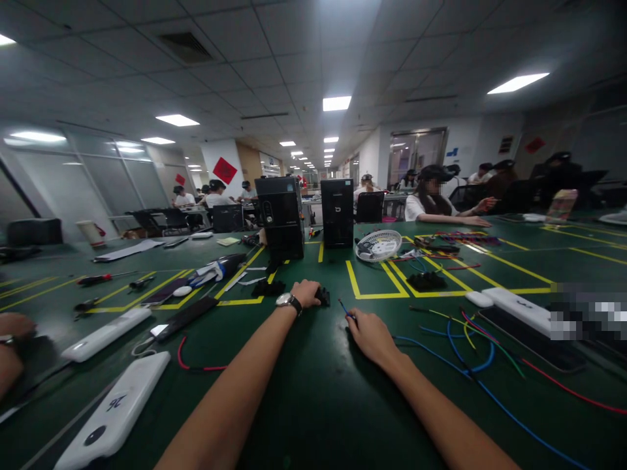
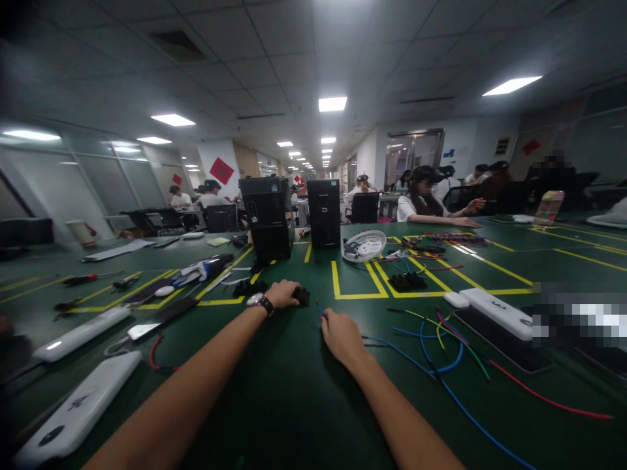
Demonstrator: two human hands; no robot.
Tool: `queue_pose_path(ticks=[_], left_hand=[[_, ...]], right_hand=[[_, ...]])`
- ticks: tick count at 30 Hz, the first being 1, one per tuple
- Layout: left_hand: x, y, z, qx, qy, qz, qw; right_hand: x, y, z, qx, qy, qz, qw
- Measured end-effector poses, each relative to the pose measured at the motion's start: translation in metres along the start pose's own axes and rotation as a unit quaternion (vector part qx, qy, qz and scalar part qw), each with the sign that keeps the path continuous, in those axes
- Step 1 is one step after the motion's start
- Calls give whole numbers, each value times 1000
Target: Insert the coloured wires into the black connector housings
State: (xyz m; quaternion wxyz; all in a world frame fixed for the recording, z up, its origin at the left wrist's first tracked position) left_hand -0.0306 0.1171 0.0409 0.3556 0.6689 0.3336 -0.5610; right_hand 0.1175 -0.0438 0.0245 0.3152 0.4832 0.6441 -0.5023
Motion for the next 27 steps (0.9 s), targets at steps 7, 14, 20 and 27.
queue_pose_path(ticks=[7, 14, 20, 27], left_hand=[[-13, -30, -36, -12, -3, -109, 994], [-18, -67, -36, -39, -27, -162, 986], [-19, -78, -31, -54, -23, -165, 985], [-23, -87, -22, -62, -13, -151, 986]], right_hand=[[2, 5, -1, -17, -3, -16, 1000], [5, 2, -2, -41, -16, -11, 999], [6, 2, -2, -59, -11, -6, 998], [5, 4, -2, -52, -6, -14, 999]])
Point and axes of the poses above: each hand's wrist, its own z-axis away from the middle knuckle, its own x-axis out of the palm, y = z × x, the point moved 3 cm from there along -z, towards the middle knuckle, and after that the axes turned 6 degrees about y, right-handed, at the moved point
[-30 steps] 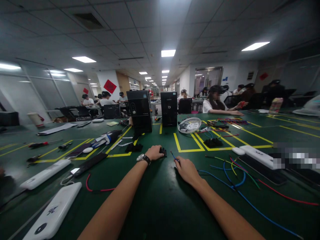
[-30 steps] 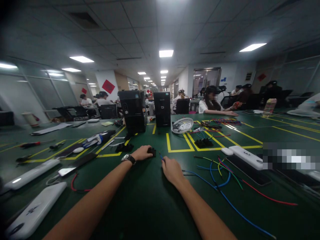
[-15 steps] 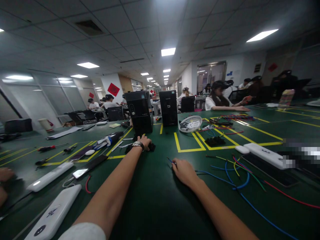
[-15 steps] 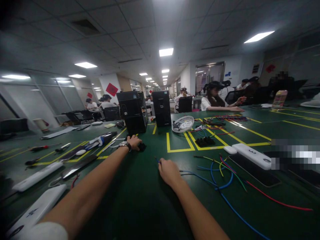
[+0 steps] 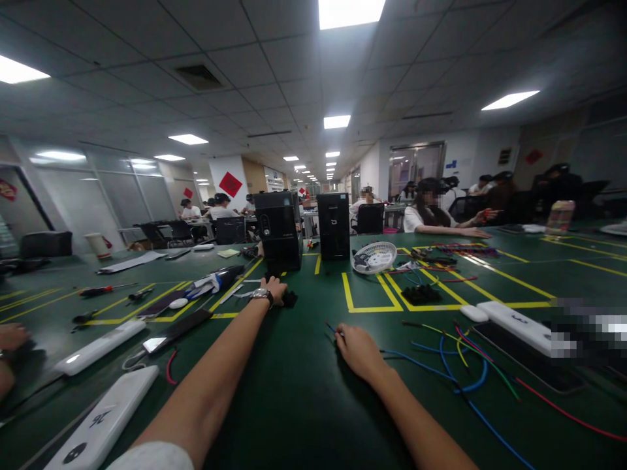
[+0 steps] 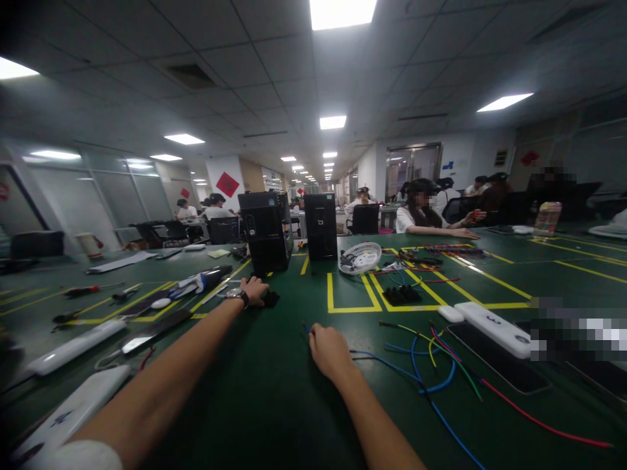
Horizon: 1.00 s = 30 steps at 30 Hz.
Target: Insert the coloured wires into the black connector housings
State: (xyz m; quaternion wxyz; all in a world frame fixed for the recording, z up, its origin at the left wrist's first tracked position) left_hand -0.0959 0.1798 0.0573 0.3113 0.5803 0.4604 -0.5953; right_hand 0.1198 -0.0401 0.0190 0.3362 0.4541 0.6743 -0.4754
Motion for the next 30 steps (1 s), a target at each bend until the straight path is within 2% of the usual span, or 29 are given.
queue_pose_path(ticks=[4, 9, 14, 24, 30], left_hand=[[-9, -2, 7, 10, 19, 16, 1000], [-18, 9, 10, 55, 13, 42, 998], [-18, 16, 13, 52, 17, 52, 997], [-13, 2, 16, 40, 19, 65, 997], [-16, 4, 19, 46, 26, 69, 996]], right_hand=[[-2, -1, 0, -5, -6, 5, 1000], [-2, -2, 2, -12, -12, 9, 1000], [-1, 1, 2, -20, -5, -4, 1000], [-3, -1, 1, -13, -20, 4, 1000], [-2, 0, 1, -20, -10, -1, 1000]])
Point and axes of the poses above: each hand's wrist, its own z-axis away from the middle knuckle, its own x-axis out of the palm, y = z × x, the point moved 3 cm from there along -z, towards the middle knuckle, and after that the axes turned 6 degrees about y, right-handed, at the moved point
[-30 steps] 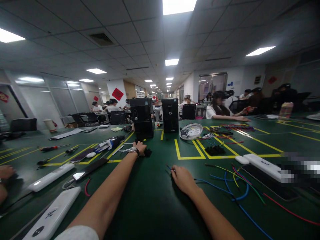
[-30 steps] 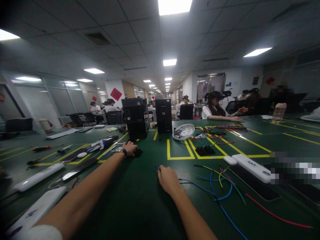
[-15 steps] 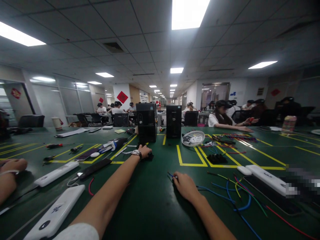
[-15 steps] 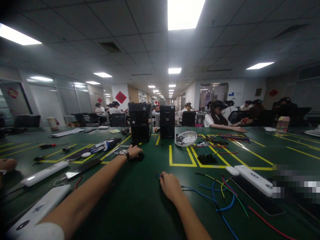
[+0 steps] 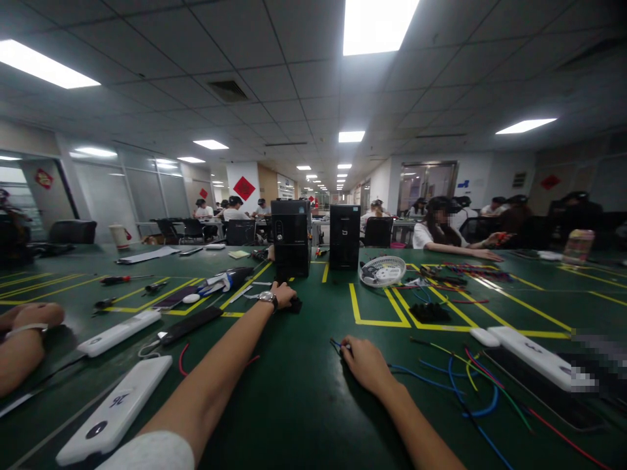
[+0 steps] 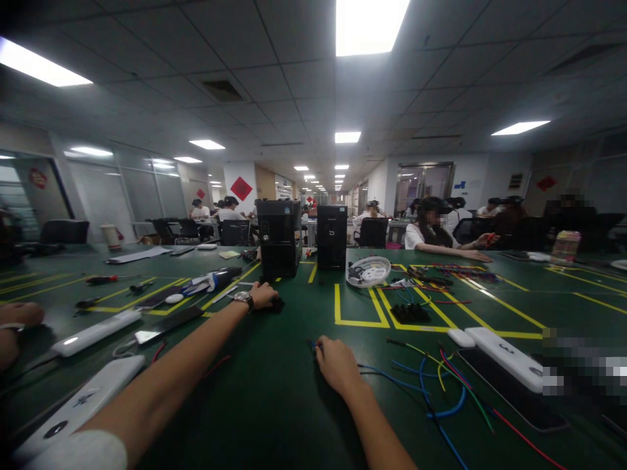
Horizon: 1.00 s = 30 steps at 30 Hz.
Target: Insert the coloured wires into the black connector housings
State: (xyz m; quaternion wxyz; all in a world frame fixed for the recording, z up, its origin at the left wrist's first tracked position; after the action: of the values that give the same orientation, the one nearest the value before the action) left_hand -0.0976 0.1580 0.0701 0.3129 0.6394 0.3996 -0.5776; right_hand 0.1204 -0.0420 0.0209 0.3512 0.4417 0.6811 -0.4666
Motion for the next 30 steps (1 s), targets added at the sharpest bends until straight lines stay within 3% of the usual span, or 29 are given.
queue_pose_path(ticks=[5, 11, 15, 19, 23, 27, 30], left_hand=[[-11, 6, 5, 25, 16, 11, 1000], [-56, 7, 34, 76, 58, 43, 994], [-71, 2, 102, 88, 26, 62, 994], [-58, -5, 195, 109, -44, 84, 989], [-41, -13, 255, 107, -60, 70, 990], [-33, -25, 274, 89, -35, 82, 992], [-32, -32, 283, 82, -17, 90, 992]], right_hand=[[0, 2, -1, -3, 0, -11, 1000], [-3, 3, -4, 14, 19, -46, 999], [-6, 1, -4, 9, 32, -84, 996], [0, -8, -12, -16, 0, -151, 988], [-4, -48, -43, -68, -38, -186, 980], [-7, -121, -91, -80, -94, -241, 963], [10, -179, -126, -70, -124, -252, 957]])
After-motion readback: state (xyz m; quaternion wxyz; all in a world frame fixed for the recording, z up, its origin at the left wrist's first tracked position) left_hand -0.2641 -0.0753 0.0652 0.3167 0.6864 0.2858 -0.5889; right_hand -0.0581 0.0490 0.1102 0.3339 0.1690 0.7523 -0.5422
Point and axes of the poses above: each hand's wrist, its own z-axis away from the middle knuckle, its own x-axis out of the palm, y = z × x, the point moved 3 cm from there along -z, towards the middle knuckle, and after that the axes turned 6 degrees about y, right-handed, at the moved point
